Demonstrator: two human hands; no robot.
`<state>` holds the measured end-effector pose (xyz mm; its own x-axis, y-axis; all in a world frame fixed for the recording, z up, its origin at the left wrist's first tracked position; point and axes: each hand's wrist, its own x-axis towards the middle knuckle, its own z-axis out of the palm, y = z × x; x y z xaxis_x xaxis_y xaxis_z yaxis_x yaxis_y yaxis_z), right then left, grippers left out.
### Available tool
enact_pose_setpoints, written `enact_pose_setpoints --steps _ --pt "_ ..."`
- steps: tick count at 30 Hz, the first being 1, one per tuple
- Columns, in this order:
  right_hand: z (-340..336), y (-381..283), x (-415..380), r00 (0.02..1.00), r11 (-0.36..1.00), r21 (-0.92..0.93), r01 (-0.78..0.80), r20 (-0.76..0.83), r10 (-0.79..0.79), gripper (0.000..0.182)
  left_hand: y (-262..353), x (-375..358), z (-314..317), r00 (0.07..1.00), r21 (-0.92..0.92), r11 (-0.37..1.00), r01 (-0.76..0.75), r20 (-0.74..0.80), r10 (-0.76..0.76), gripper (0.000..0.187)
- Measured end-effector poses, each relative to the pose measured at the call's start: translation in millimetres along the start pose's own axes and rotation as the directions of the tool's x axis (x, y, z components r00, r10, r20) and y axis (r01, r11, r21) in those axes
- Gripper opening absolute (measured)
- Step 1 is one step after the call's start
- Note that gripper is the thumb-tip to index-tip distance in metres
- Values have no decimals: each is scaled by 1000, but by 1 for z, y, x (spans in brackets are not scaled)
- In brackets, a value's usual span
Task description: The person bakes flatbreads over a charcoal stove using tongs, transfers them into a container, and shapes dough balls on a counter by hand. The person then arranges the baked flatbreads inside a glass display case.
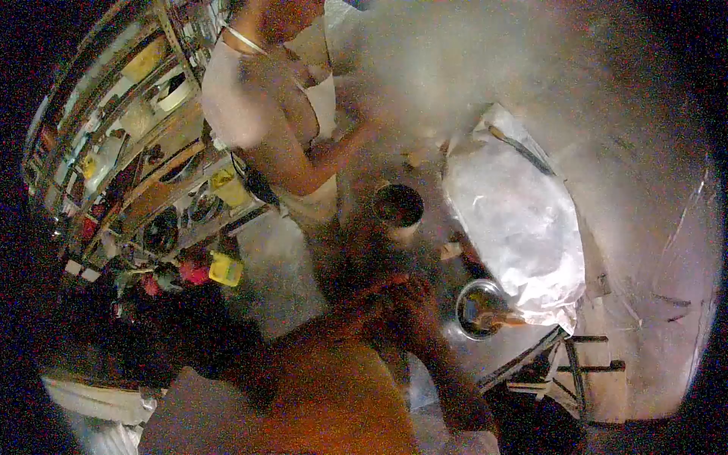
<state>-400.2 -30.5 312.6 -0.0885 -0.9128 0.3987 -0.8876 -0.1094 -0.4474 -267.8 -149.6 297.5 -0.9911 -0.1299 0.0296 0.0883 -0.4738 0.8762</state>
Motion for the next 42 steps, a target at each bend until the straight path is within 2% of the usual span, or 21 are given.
enact_pose_setpoints --steps 2,3,5,6,8,12,15,16,19,20,23,26,27,29,31,32,33,35,36,39,42 --pt "12 -1 -9 976 953 222 -206 -19 215 45 13 2 8 988 197 968 -153 28 151 65" --pt "9 -1 -14 977 955 219 -202 -21 212 45 22 -1 12 977 416 885 -211 127 173 67" --pt "-22 -36 6 997 977 201 -73 -25 80 46 33 -11 19 958 607 743 -282 221 183 69" --pt "-20 -37 6 998 978 199 -57 -23 63 46 37 -14 22 989 455 879 -144 96 112 67" --pt "-13 -30 0 990 998 67 -2 -144 12 52 36 -15 26 999 268 963 -30 -21 37 65" --pt "4 -33 -19 984 999 -11 -32 -174 29 57 2 -15 22 987 361 923 -129 -42 155 66" --pt "10 -46 -21 987 963 233 -135 -51 151 58 11 -24 18 989 318 937 -145 40 140 63" --pt "4 -56 -16 996 995 69 -74 -46 77 57 15 -26 18 989 307 940 -145 61 133 63" --pt "3 -50 -11 999 994 -103 -49 6 49 48 19 -24 17 987 264 951 -159 60 149 60" --pt "2 -45 -8 991 999 -9 34 -127 -35 43 20 -22 19 986 247 955 -167 49 160 59" --pt "2 -56 -5 949 974 216 -64 -288 126 29 17 -21 25 982 217 958 -188 17 189 57" --pt "4 -62 -8 945 924 285 -255 -126 300 29 17 -19 24 978 198 958 -206 10 208 55" --pt "-11 -99 11 963 956 249 -157 -178 205 27 19 -21 23 977 190 959 -209 11 211 55" --pt "-17 -108 16 967 974 213 -71 -224 120 25 20 -24 22 979 170 965 -201 9 203 53" --pt "-9 -55 15 930 959 162 232 -325 -170 25 22 -26 23 977 116 971 -209 -26 214 52" --pt "1 -39 7 931 959 164 231 -324 -169 25 19 -27 28 973 76 973 -220 -60 224 52" --pt "12 -25 -5 891 841 539 42 -401 213 26 18 -25 35 966 34 971 -236 -99 239 51" --pt "9 -32 -2 757 543 837 -63 -314 573 28 16 -19 47 948 -41 961 -274 -182 263 51" --pt "2 -36 4 781 675 733 -85 -372 502 33 14 -16 54 938 -80 953 -293 -218 270 50" --pt "-5 -45 21 844 835 531 -145 -374 384 48 12 -7 57 915 -58 941 -334 -258 309 49" --pt "-3 -47 20 843 651 757 -50 -318 435 52 -4 0 46 884 150 904 -401 -197 425 49"
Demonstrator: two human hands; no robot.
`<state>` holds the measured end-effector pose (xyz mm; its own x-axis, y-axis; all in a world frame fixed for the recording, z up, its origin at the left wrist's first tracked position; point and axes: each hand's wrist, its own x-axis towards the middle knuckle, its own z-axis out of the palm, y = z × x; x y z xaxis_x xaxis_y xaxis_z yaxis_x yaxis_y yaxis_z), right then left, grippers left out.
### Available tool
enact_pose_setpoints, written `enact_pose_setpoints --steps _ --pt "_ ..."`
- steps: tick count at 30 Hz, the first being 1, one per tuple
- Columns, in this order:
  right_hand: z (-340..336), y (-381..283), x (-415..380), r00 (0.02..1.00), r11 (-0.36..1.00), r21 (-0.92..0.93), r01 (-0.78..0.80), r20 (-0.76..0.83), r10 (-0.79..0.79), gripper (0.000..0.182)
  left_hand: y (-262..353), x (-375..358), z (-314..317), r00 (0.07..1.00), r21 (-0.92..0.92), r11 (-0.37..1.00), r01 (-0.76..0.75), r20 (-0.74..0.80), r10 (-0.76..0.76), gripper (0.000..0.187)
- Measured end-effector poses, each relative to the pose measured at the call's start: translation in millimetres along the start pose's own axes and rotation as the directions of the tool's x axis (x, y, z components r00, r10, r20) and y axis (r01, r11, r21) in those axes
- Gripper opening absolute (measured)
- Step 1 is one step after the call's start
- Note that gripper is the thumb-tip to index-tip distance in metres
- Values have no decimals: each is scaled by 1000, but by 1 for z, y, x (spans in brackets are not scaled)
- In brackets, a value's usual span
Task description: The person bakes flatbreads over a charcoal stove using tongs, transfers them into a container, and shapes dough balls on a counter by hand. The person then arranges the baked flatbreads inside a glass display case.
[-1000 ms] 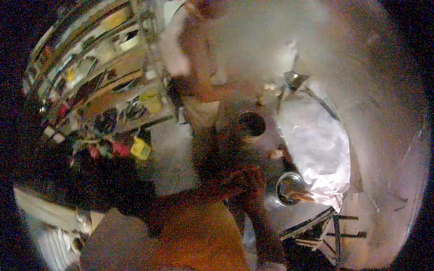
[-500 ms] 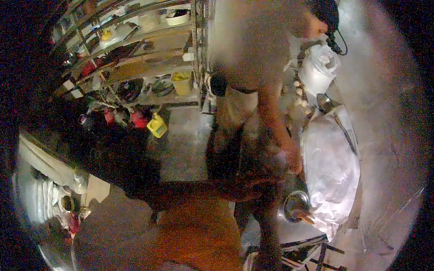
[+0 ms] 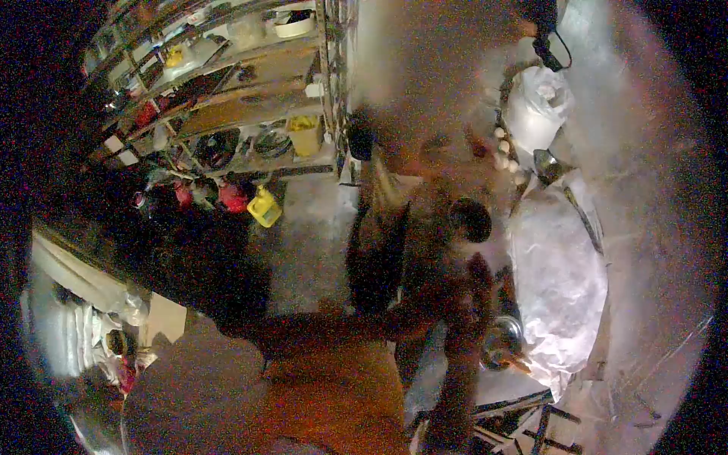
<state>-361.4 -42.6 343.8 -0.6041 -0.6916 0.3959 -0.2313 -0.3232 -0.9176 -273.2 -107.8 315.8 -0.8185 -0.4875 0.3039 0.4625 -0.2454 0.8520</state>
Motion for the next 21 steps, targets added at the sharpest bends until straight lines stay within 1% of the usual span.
enact_pose_setpoints --steps 2,3,4,6,8,9,10,12,13,15,17,18,19,21 --pt "1 1 1 999 979 198 -46 14 44 54 -1 -2 -1 998 -25 999 46 32 -45 50" --pt "0 4 0 999 979 199 -47 16 44 54 -2 -4 -1 997 -38 997 69 43 -68 50" --pt "-4 7 -2 991 947 294 -125 -10 134 55 -3 -3 -1 996 -48 995 83 48 -81 51" --pt "-12 11 -2 974 899 390 -199 -26 227 56 -4 -4 -3 993 -62 992 106 54 -103 51" --pt "-16 11 3 963 951 168 -261 -20 268 55 -5 -6 -4 992 -64 991 119 59 -115 52" --pt "-15 6 2 962 949 169 -267 -15 273 55 -5 -5 -7 991 -61 990 125 51 -122 53" --pt "-11 -4 1 960 903 327 -279 118 254 53 -6 -7 -8 990 -60 989 133 51 -130 53" --pt "-2 -8 -1 945 825 474 -309 249 211 50 -7 -8 -10 987 -61 986 153 54 -150 54" --pt "1 -8 -3 960 836 478 -270 205 192 45 -8 -11 -11 985 -64 984 167 51 -164 55" --pt "0 -2 -2 973 848 479 -225 149 174 39 -11 -11 -13 982 -76 979 187 51 -184 56" --pt "-6 22 -2 981 878 437 -195 104 166 32 -13 -11 -15 977 -87 974 210 43 -207 56" --pt "-13 34 -4 980 878 435 -200 78 185 32 -14 -14 -16 973 -99 968 229 39 -226 57" --pt "-23 45 -7 990 956 -286 -66 100 98 30 -17 -14 -18 969 -115 962 246 27 -245 57" --pt "-37 79 -25 949 919 -243 -309 -14 315 27 -23 -12 -25 952 -171 939 297 -19 -305 58"
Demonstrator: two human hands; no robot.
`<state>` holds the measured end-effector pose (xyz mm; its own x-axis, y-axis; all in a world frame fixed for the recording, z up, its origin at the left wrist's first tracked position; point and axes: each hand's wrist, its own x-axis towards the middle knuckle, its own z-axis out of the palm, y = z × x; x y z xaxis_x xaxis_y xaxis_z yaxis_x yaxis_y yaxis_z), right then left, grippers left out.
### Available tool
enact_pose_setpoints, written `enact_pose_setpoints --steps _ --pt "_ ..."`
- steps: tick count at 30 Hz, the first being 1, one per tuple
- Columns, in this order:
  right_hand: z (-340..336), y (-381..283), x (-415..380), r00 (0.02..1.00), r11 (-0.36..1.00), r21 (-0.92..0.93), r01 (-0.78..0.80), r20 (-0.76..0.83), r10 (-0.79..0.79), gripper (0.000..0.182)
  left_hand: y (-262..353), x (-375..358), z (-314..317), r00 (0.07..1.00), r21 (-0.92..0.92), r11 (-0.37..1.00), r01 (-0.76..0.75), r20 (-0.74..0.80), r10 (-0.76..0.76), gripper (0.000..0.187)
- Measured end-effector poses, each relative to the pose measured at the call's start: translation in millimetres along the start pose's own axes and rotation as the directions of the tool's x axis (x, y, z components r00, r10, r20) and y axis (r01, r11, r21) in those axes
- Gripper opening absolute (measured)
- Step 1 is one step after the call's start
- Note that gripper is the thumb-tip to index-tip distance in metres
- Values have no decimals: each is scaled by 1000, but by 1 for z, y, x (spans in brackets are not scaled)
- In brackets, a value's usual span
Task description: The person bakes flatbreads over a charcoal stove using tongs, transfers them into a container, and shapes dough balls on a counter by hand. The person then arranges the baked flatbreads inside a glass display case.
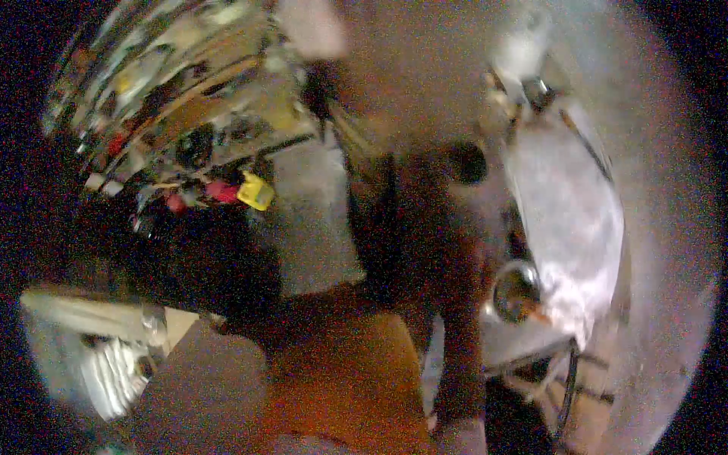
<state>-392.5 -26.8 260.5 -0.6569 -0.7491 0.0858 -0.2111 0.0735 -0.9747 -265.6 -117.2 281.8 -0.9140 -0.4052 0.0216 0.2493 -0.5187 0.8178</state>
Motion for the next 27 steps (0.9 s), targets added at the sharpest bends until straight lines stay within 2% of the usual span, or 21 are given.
enact_pose_setpoints --steps 2,4,5,6,7,9,10,11,12,13,14,15,16,18,20,21,22,23,24,26,27 --pt "-2 43 10 991 989 90 117 -83 -109 27 -3 2 -13 994 -33 997 71 -75 -73 59" --pt "10 55 14 999 994 -104 47 -20 -49 30 -13 1 -37 965 -15 988 156 -213 -155 60" --pt "14 70 22 991 975 184 -128 -22 134 31 -19 1 -56 941 77 975 209 -287 -179 61" --pt "17 84 29 950 846 462 -267 -24 313 32 -28 -4 -77 916 190 943 274 -351 -196 61" --pt "23 128 29 894 817 443 -370 -70 442 31 -35 -10 -103 889 333 874 354 -410 -204 61" --pt "19 169 18 812 763 440 -475 -116 572 31 -55 -23 -134 875 329 854 404 -410 -256 60" --pt "15 175 12 909 941 -39 -336 -274 314 29 -59 -24 -133 860 328 841 431 -430 -274 60" --pt "32 182 1 962 842 -515 -159 -272 15 27 -57 -32 -146 848 333 823 460 -439 -296 60" --pt "30 188 -4 961 848 -499 -179 -275 41 27 -63 -28 -146 836 366 790 491 -453 -309 58" --pt "19 178 0 984 854 -516 -70 -174 -25 29 -70 -18 -144 829 400 761 511 -463 -313 56" --pt "17 171 -2 992 850 -526 -27 -121 -44 30 -76 -12 -147 820 389 756 527 -467 -332 56" --pt "14 164 -5 996 846 -533 17 -67 -62 32 -88 0 -147 865 466 753 465 -420 -274 55" --pt "14 161 -7 984 924 -381 26 -151 -90 38 -100 18 -147 910 543 747 384 -362 -205 54" --pt "10 155 -23 967 974 -223 44 -237 -97 44 -99 60 -112 938 757 557 342 -304 -163 50" --pt "-18 153 -49 955 865 -482 140 -164 -247 54 -121 102 -82 956 848 444 289 -235 -175 50" --pt "-31 160 -64 957 863 -488 128 -167 -236 54 -130 119 -65 960 872 408 269 -210 -185 50" --pt "-40 173 -83 972 808 -584 72 -143 -189 55 -133 132 -44 994 975 212 61 -41 -98 50" --pt "-46 174 -94 983 742 -670 16 -123 -133 57 -143 131 -41 995 993 107 -42 52 -87 50" --pt "-52 176 -103 985 745 -667 -4 -131 -112 57 -153 131 -38 987 989 -1 -145 144 -75 49" --pt "-63 171 -99 987 686 -727 -44 -136 -81 61 -183 118 -60 902 887 -167 -429 412 -132 47" --pt "-61 179 -102 984 659 -748 -75 -163 -74 61 -192 119 -69 895 882 -164 -441 417 -160 47"
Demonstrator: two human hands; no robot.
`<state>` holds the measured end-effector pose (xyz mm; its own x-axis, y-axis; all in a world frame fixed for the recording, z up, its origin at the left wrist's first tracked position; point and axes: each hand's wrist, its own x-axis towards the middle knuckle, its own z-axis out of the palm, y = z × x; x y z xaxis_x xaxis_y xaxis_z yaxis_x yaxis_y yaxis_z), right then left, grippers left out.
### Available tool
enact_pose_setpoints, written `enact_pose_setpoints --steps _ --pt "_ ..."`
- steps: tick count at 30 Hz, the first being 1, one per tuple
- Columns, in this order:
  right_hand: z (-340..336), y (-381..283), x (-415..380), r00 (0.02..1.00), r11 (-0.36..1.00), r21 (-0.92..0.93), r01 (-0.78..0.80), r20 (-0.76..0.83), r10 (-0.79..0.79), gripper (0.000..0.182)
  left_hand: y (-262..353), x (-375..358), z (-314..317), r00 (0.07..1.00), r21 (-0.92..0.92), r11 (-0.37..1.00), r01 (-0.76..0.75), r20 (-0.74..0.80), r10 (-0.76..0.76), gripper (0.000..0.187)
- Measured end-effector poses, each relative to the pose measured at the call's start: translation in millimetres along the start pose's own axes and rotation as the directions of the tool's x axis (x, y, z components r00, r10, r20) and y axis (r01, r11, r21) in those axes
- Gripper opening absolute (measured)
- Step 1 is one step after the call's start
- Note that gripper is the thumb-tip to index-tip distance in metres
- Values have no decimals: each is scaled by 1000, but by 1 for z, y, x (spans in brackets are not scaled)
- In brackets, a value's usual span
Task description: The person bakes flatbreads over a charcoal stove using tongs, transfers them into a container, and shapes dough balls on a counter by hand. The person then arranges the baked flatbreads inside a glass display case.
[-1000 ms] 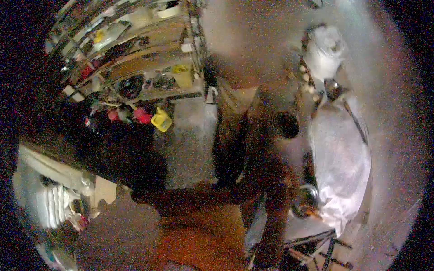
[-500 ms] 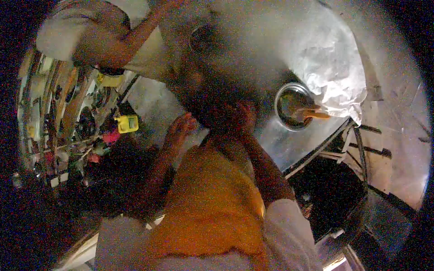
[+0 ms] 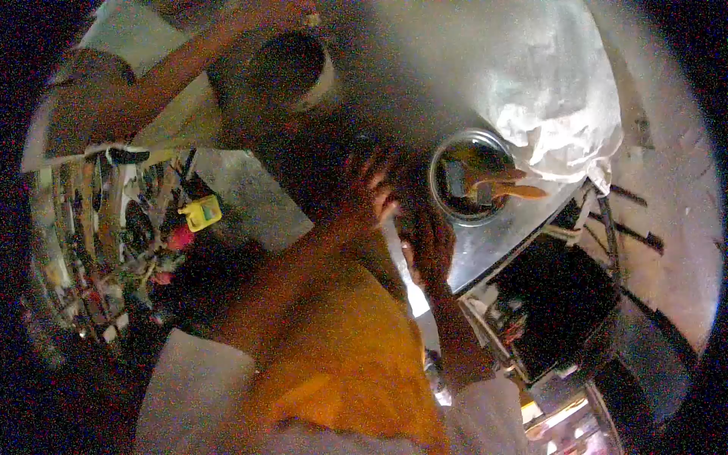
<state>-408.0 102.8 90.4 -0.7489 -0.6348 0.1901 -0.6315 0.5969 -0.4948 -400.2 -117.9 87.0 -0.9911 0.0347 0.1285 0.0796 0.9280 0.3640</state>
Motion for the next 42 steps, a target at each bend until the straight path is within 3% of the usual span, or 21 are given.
enact_pose_setpoints --steps 3,12,15,16,17,19,20,22,23,25,26,28,29,31,33,34,35,38,40,41,42 --pt "-8 -5 9 995 997 -50 -59 83 63 61 -5 -2 14 987 14 999 46 152 -48 46" --pt "-9 2 1 994 996 -11 -93 62 93 59 -6 15 -1 996 -9 1000 17 85 -16 47" --pt "4 11 -14 997 997 -11 -74 5 75 57 -18 26 -9 956 -83 973 213 225 -190 43" --pt "2 9 -15 995 995 -64 -82 47 86 56 -21 38 -29 929 -574 731 369 198 -313 42" --pt "1 6 -15 992 990 -116 -79 88 90 55 -28 44 -42 873 -894 260 364 230 -430 41" --pt "4 5 -12 987 990 -12 -141 72 142 53 -31 46 -57 950 -748 610 262 88 -299 41" --pt "6 7 -14 991 993 -19 -121 50 121 53 -24 40 -64 958 -611 739 284 203 -200 43" --pt "5 8 -16 995 995 -37 -94 30 95 53 -5 17 -66 964 -358 933 49 262 50 53" --pt "3 5 -15 995 994 -61 -96 30 98 54 -9 -3 -52 966 -360 932 48 252 47 53" --pt "2 3 -13 995 992 -82 -94 32 97 54 -30 -47 -23 941 69 956 -286 206 267 63" --pt "2 3 -11 994 993 -59 -105 35 107 54 -32 -64 -23 942 72 956 -285 204 265 63" --pt "2 2 -7 992 993 -37 -113 42 115 55 -32 -85 -29 998 -38 997 60 8 -59 68" --pt "1 1 -6 996 994 -61 -87 19 89 55 -33 -82 -28 998 -41 997 67 4 -66 68" --pt "-1 -2 -1 999 995 -88 -39 -2 39 56 -40 -68 -16 984 -97 990 -104 -154 88 65" --pt "-5 -3 0 966 980 -137 -142 197 167 56 -62 -57 25 976 -205 961 -184 -154 154 61" --pt "31 17 -26 986 984 -71 -162 34 165 55 -73 -48 42 978 -306 930 -204 -98 182 58" --pt "24 13 -20 988 973 -201 -114 76 132 54 -66 -26 22 978 -294 935 -199 -117 171 58" --pt "16 10 -15 993 986 -149 -73 82 86 54 -37 35 -61 951 -83 981 -177 -272 149 55" --pt "21 10 -18 956 965 -90 -245 144 256 54 -40 49 -73 939 -41 992 -123 -328 103 51" --pt "18 5 -13 958 968 -92 -235 146 247 54 -51 40 -61 937 -39 992 -116 -335 96 51" --pt "13 -1 -6 914 945 -139 -297 245 323 55 -66 22 -41 952 74 990 -121 -275 137 51"
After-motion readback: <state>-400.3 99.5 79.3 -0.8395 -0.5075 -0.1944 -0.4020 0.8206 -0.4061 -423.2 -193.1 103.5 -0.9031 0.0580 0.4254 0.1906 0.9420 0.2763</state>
